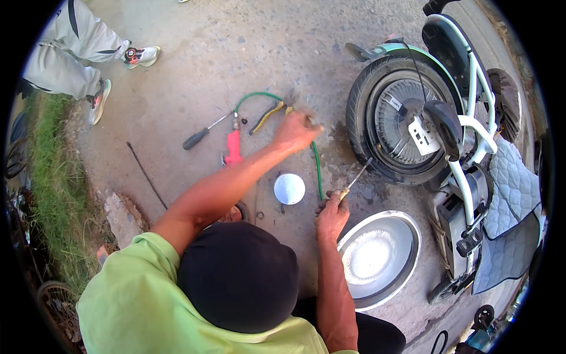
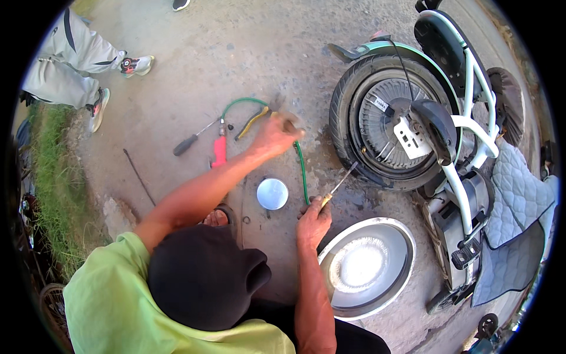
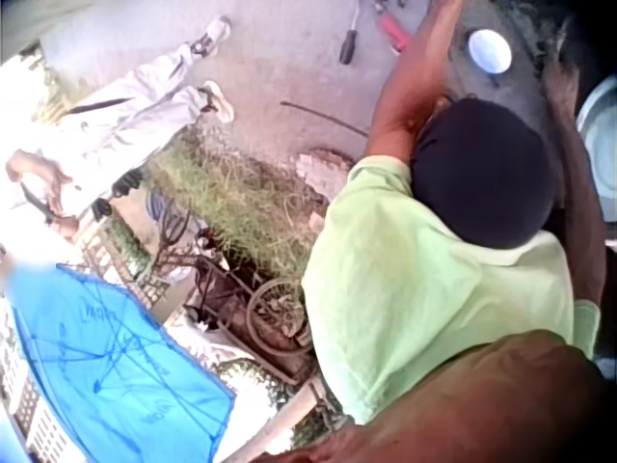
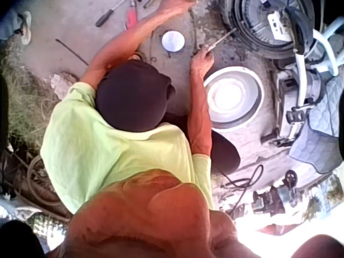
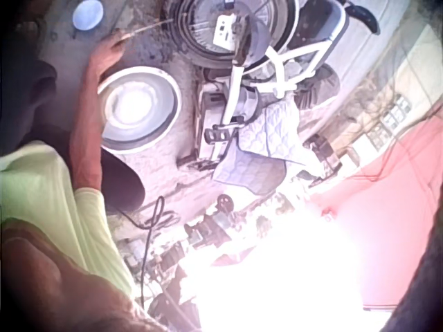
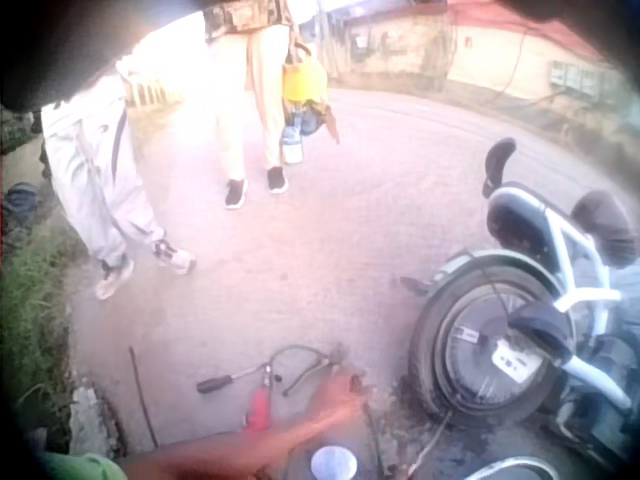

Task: The person works on the rear tire of a scooter, using pliers to manipulate the tire bead and a screwdriver to adjust components. They also use a pneumatic air gun to inflate the tire and check the pressure.

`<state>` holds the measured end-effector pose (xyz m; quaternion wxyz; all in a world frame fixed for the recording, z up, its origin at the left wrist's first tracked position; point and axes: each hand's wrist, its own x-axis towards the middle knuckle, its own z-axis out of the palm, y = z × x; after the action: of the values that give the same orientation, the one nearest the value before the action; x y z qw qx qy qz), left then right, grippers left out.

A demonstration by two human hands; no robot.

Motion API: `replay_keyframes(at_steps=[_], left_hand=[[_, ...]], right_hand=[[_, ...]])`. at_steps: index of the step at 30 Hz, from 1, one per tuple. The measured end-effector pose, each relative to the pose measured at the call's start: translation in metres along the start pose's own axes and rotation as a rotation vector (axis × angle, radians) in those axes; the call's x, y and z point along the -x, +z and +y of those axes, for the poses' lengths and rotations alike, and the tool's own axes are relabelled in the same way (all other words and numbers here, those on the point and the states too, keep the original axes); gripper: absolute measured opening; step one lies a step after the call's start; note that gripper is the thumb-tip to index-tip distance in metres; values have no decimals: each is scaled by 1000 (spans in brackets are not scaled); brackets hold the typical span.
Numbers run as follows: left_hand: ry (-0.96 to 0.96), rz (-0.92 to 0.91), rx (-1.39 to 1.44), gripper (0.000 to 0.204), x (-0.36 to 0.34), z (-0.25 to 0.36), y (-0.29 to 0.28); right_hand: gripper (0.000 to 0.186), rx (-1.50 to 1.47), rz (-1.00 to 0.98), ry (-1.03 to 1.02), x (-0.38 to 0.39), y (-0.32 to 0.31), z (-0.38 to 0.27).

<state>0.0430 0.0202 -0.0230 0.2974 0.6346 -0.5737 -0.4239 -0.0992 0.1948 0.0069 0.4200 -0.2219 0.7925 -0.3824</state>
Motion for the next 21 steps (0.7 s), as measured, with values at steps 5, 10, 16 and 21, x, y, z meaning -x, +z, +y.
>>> replay_keyframes(at_steps=[5,10,16,21], left_hand=[[187,256,-578,67,-2,-36,-35],[150,231,-622,65,-5,-60,-34],[-92,168,-260,70,-22,-59,-41],[-185,-93,528,74,36,13,-39]], right_hand=[[37,349,-52,-126,8,2,18],[44,679,-131,-195,5,-12,8],[48,571,-291,-246,-12,-19,-17],[61,-221,-686,204,-19,-22,-65]])
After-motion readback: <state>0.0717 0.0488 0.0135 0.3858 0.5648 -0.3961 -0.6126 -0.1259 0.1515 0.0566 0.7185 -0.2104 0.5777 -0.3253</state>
